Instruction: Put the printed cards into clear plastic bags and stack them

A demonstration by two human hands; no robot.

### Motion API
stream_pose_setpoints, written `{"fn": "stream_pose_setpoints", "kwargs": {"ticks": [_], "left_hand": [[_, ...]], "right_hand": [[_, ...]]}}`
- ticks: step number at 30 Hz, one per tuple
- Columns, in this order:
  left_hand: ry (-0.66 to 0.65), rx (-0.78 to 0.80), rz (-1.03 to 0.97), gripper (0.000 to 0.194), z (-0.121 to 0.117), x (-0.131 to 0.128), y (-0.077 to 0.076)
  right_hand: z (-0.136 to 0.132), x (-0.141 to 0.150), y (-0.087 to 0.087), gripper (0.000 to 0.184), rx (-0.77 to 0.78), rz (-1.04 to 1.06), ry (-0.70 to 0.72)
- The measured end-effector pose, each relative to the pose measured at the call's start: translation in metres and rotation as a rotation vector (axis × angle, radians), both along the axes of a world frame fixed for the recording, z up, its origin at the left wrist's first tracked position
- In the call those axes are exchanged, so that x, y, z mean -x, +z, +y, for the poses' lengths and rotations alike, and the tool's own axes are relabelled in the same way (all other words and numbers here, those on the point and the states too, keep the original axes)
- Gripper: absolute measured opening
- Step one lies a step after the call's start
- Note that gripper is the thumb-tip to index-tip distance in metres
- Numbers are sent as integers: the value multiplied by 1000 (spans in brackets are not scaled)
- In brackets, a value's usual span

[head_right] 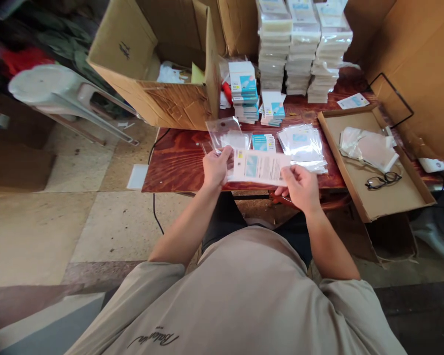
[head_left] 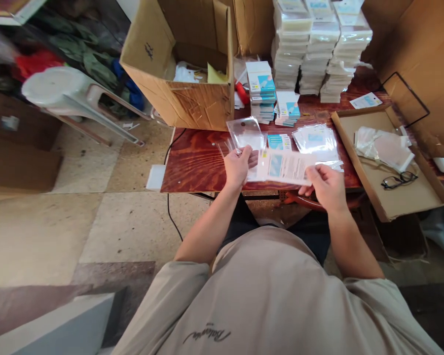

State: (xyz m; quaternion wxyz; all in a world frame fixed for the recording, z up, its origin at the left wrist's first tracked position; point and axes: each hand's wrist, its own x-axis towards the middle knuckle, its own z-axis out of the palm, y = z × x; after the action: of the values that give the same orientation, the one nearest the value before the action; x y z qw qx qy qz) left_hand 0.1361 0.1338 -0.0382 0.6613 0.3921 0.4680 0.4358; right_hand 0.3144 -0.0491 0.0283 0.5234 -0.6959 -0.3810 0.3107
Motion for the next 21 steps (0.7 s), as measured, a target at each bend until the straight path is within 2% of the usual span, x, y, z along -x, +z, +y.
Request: {"fn": "stream_pose_setpoints", "kwargs": {"ticks": [3,7,11,16,18,21], "left_hand": [[23,-19,-32,25,-4,-4,4],[21,8,-26,33,-13,-8,8],[32,29,-109,42,-29,-12,7],[23,-35,-252,49,-53,-12,6],[29,-58,-277,50,-62,-12,9],[-10,-67,-327,49,-71,-10,16]], "right_hand": [[-15,14,-13,52,78,143,53],[-15,20,-31,55,66,169,-33],[-6,29,-44,55,-48,155,-213],[9,54,-57,54,-248,216,-363],[17,59,-62,54,-273,267,-349],[31,59,-69,57,-294,342,-243]]}}
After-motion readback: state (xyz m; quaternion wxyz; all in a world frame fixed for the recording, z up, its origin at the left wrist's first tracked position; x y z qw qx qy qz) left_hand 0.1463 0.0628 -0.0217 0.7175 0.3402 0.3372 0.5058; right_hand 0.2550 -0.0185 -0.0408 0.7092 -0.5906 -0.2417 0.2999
